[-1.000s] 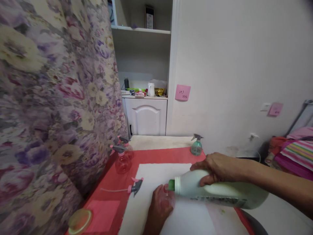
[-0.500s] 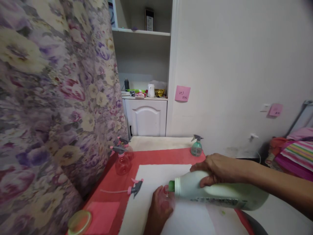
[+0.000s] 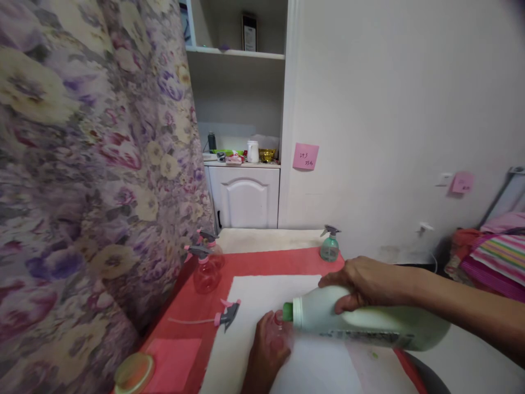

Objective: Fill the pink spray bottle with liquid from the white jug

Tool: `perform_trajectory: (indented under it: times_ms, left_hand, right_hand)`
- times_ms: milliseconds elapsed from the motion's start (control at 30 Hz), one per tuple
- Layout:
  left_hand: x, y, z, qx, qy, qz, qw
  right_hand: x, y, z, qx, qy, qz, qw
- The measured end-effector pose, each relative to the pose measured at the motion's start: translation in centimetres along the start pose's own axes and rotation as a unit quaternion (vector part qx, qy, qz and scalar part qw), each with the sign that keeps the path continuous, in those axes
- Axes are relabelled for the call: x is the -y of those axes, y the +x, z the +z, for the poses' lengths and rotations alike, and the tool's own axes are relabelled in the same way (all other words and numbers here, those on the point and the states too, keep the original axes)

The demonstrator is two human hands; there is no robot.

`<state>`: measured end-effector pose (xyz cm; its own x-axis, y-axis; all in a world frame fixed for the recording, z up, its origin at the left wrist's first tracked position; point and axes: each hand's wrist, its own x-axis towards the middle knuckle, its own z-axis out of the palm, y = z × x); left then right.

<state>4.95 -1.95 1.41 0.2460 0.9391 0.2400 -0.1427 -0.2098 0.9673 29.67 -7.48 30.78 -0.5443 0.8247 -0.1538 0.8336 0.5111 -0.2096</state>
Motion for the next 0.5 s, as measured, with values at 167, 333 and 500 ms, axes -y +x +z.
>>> perform_trajectory:
  times_ms: [167, 333, 500]
  left_hand:
    - [-0.06, 0.01, 0.28, -0.008, -0.023, 0.003, 1.0]
    - [0.14, -0.02, 0.28, -0.008, -0.032, 0.003, 0.999]
    - [0.06, -0.07, 0.14, -0.012, -0.019, 0.003, 1.0]
  right_hand:
    - [-0.26, 0.06, 0.15, 0.0, 0.01, -0.002, 1.0]
    - [-0.25, 0.12, 0.14, 0.002, 0.001, -0.003, 1.0]
    - [0.23, 0.14, -0.15, 0.003, 0.004, 0.004, 1.0]
